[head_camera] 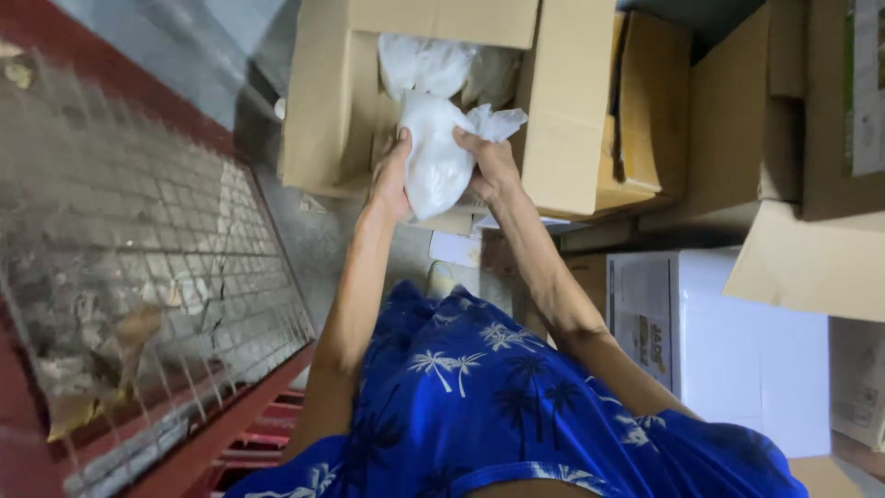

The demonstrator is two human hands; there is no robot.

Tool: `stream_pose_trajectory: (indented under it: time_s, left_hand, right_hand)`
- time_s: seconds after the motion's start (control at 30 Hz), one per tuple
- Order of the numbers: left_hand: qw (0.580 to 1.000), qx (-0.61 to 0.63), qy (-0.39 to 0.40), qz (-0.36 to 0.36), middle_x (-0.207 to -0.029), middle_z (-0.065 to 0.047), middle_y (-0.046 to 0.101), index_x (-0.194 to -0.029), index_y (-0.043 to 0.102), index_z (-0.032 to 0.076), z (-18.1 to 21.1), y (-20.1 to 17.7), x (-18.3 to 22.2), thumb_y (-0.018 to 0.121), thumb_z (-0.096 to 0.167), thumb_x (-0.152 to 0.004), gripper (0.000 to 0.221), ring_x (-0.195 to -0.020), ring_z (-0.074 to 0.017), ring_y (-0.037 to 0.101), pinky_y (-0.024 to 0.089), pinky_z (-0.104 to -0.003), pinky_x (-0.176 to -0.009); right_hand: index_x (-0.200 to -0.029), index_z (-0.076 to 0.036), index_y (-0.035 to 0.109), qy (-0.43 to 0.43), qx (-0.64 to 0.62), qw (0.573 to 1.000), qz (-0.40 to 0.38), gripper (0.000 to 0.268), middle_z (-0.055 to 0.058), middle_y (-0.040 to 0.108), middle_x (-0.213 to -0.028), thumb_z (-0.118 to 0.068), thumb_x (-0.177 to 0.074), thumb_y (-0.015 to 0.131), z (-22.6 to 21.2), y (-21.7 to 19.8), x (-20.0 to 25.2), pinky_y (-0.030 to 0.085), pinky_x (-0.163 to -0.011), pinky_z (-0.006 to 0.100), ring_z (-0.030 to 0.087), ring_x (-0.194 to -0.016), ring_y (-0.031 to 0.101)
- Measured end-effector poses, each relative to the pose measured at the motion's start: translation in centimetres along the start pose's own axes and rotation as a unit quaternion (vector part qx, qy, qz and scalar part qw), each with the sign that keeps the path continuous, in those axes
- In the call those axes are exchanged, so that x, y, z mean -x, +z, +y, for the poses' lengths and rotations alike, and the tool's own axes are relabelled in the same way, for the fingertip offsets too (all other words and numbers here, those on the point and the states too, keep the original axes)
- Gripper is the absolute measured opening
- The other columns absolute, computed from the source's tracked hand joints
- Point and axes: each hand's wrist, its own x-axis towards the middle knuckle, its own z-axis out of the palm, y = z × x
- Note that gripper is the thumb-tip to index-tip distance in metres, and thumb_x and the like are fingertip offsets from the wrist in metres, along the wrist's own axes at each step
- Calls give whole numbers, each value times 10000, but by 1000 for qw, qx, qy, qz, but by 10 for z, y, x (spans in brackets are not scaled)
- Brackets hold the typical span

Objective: Packing small white plastic bags into cardboard boxes in a storage or processing area.

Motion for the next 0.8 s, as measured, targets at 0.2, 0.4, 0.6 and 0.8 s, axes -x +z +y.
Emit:
stream_pose_trajectory:
  time_s: [0.2, 0.4, 0.6, 0.8]
  left_hand:
    - [1000, -17, -24, -6, -1298, -129, 677, -1377, 542, 60, -14, -32, -140, 584, 333, -1013, 458, -1177, -293, 680, 576, -486, -1011]
    - [979, 102, -178, -17, -1130, -176, 734, -1252, 633, 17, -99, -88, -247, 537, 400, -936, 506, -1057, -351, 703, 565, -518, -986]
    - [964, 54, -248, 74, -1116, -174, 715, -1254, 638, 29, -163, -104, -276, 502, 428, -961, 513, -1034, -369, 671, 535, -517, -979]
    - [943, -326, -36, 59, -1179, -175, 691, -1237, 635, 28, -111, -43, -233, 517, 281, -965, 390, -1081, -332, 645, 527, -491, -950]
  right_hand:
    - [-1124, 62, 659, -80, 32, 992, 88, 320, 177, 736, -1060, 25, -825, 766, -4, -19, -100, 636, -830, 445, 294, -928, 747]
    - [-1040, 59, 707, -108, 147, 962, 204, 199, 114, 733, -929, 1, -855, 752, 53, -97, -178, 566, -650, 366, 211, -767, 681]
    - [-1071, 39, 721, -78, 210, 947, 231, 209, 71, 718, -892, -86, -904, 705, 102, -171, -216, 512, -623, 313, 146, -723, 625]
    - [-1155, 58, 594, -223, 484, 822, 198, 346, 190, 668, -1047, -159, -903, 690, 69, -126, -162, 515, -765, 347, 275, -969, 619]
